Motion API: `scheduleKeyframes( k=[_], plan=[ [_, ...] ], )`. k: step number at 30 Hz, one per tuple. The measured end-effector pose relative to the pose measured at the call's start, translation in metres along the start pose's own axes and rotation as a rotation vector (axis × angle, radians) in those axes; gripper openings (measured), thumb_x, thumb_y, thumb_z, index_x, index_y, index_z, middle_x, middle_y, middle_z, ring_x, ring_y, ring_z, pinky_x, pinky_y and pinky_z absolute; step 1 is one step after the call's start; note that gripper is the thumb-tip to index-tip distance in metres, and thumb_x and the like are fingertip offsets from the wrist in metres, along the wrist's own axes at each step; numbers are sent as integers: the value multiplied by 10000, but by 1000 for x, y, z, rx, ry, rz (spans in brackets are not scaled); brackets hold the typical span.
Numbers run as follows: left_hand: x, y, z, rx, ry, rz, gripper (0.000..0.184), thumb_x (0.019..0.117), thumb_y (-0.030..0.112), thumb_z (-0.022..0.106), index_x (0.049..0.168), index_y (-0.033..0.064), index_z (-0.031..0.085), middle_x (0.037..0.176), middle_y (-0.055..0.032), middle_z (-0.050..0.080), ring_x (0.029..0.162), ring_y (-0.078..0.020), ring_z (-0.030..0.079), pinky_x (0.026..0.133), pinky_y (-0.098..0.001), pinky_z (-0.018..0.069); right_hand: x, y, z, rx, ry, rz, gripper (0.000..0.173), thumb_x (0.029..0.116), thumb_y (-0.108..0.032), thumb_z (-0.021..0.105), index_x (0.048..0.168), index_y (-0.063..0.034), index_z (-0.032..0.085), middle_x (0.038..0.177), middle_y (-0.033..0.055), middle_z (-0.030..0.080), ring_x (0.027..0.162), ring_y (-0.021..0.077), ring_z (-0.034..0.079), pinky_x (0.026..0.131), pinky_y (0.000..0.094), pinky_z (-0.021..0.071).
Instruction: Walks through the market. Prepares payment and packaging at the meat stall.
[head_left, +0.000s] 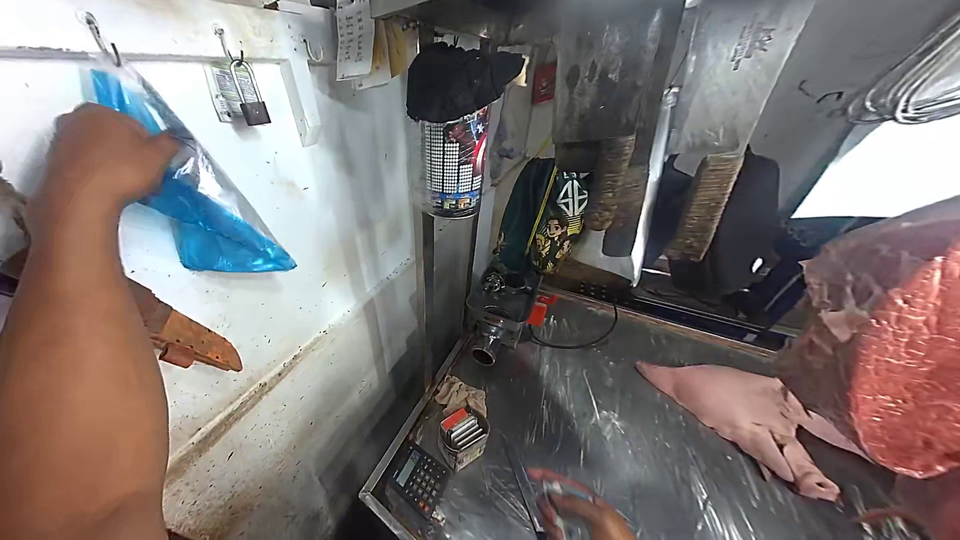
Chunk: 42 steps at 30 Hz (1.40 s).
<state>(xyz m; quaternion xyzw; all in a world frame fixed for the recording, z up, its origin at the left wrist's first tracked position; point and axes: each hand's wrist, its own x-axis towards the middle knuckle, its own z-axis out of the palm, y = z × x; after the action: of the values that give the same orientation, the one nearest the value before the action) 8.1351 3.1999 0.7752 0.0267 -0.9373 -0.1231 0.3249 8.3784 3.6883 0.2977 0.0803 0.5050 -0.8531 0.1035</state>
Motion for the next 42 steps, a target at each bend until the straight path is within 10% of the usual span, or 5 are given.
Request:
scheduleKeyframes(
  k=[16,23,31,37,42],
  plan=[
    [35,-26,-1,92,-232,-131,351,942,258,698,857,-79,654,914,-293,658,877,-450,643,776,-693,478,156,-280,394,-744,-441,-719,323,1012,-123,526,1309,-44,627,772,54,626,565,142,583,516,315,538],
    [31,-39,12,-237,-146,-161,283,879,198,731,1018,-44,689,1009,-236,687,932,-372,669,841,-637,519,205,-307,536,-879,-309,-626,485,985,-560,614,1026,-77,631,739,42,567,570,155,570,535,345,533],
    [4,-49,20,-1030,98,-316,203,932,58,658,1134,71,676,935,-19,655,790,-95,643,733,-264,561,226,-305,585,-1019,-267,-570,454,958,-514,678,1102,-84,667,976,120,640,768,225,622,628,406,527],
    [-3,-51,29,-1308,322,-299,152,1060,171,540,1120,70,636,867,-9,686,745,-119,686,730,-295,601,217,-288,592,-1356,-147,-777,217,886,-253,721,939,-52,660,917,126,655,777,259,655,614,481,536],
    [-121,-20,21,-1795,217,111,217,1098,259,416,1140,163,605,865,39,604,797,-108,622,792,-322,568,202,-262,591,-1353,-15,-893,265,942,-244,643,1141,-70,662,1104,152,705,1007,341,697,737,591,565]
  ],
)
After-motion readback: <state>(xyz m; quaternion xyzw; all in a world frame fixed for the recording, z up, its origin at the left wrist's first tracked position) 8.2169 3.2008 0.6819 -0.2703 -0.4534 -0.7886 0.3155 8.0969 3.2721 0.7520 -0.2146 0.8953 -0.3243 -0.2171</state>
